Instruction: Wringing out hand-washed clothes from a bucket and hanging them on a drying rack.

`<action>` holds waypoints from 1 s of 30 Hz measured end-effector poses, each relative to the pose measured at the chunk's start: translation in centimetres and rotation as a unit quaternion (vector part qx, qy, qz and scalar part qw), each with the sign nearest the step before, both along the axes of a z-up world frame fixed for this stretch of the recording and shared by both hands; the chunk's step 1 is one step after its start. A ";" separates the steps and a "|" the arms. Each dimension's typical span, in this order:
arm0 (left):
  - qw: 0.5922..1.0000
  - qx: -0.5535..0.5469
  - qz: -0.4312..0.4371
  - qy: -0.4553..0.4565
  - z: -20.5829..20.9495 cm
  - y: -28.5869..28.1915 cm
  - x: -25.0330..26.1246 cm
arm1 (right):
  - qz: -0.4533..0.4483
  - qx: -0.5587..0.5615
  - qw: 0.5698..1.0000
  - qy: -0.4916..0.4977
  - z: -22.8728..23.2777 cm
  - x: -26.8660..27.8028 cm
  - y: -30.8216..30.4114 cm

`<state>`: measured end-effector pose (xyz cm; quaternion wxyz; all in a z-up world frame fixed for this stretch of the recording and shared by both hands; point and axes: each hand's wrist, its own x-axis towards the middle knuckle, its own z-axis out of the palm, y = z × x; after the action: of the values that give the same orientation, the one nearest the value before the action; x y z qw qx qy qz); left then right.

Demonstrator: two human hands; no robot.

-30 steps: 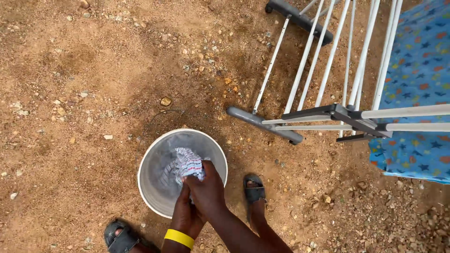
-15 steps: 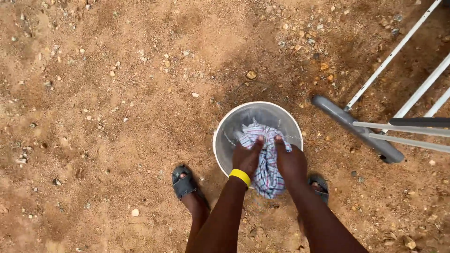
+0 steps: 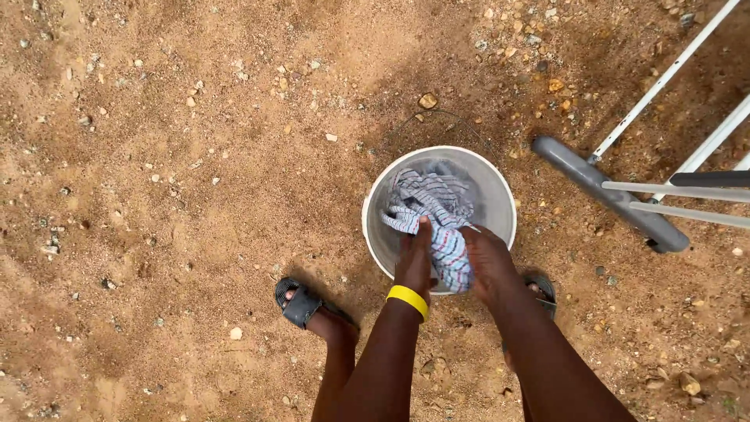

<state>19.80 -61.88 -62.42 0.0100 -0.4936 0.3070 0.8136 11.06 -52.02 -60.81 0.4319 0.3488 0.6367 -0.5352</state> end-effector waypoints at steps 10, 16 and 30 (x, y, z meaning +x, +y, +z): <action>0.958 -0.065 -0.160 0.230 -24.5 -2.3 1.8 | 0.371 0.117 0.912 0.132 2.7 0.5 -1.3; 0.860 -0.330 -0.387 0.035 5.5 -3.3 -6.9 | 0.166 -0.067 0.984 0.002 -1.9 -8.8 -3.3; 0.915 0.338 0.202 0.088 2.6 0.5 -0.3 | -0.307 -0.129 0.941 -0.052 6.9 -1.8 -0.4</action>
<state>19.50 -61.37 -59.83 -0.0148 -0.4389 -0.0930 0.8936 9.28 -52.47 -53.95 0.3202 0.4958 0.4010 -0.7006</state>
